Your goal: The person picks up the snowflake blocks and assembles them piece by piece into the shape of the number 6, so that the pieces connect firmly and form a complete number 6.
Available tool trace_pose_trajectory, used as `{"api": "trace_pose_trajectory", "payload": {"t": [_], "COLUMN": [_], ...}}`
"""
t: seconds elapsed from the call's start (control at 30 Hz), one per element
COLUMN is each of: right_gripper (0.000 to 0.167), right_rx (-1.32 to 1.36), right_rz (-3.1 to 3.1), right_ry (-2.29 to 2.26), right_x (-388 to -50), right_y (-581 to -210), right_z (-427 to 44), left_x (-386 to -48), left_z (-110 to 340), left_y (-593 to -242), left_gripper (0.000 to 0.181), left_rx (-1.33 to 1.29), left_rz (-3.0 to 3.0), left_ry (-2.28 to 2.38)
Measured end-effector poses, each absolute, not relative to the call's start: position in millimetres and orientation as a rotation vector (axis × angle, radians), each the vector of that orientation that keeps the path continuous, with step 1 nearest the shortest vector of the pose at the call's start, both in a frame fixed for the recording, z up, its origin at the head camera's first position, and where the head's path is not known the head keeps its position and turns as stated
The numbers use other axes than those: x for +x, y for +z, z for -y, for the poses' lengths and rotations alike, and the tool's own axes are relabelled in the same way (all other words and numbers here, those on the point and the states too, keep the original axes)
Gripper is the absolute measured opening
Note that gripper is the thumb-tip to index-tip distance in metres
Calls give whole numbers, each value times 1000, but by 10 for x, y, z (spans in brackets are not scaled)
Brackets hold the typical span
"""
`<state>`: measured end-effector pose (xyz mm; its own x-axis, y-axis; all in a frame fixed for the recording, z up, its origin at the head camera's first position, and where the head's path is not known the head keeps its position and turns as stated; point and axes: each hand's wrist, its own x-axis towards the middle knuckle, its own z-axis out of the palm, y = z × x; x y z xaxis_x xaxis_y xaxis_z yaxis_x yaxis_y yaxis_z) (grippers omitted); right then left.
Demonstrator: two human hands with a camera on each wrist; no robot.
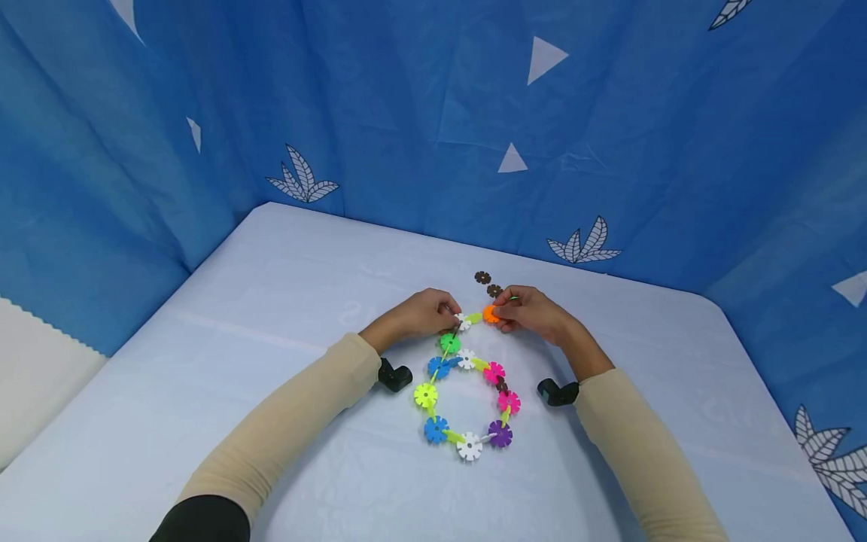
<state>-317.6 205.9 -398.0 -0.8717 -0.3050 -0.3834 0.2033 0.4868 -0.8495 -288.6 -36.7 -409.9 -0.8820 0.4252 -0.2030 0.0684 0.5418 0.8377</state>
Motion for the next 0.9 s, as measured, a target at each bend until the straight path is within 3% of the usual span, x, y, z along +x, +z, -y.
{"api": "trace_pose_trajectory", "payload": {"t": [0.53,0.9], "right_gripper": [12,13], "right_rx": [-62,-187], "right_rz": [-2173,-2213], "right_ry": [-1476,-1461], "right_x": [-3129,-3095], "right_y": [-4007,-4054], "right_z": [-2058,-2015], "left_x": [-2883,-2868], "left_z": [358,341], "left_y": [-4091,-4084], "left_gripper": [15,13], "left_rx": [383,346], "left_rz": [-2357,-2388], "left_ry": [1332,1308]}}
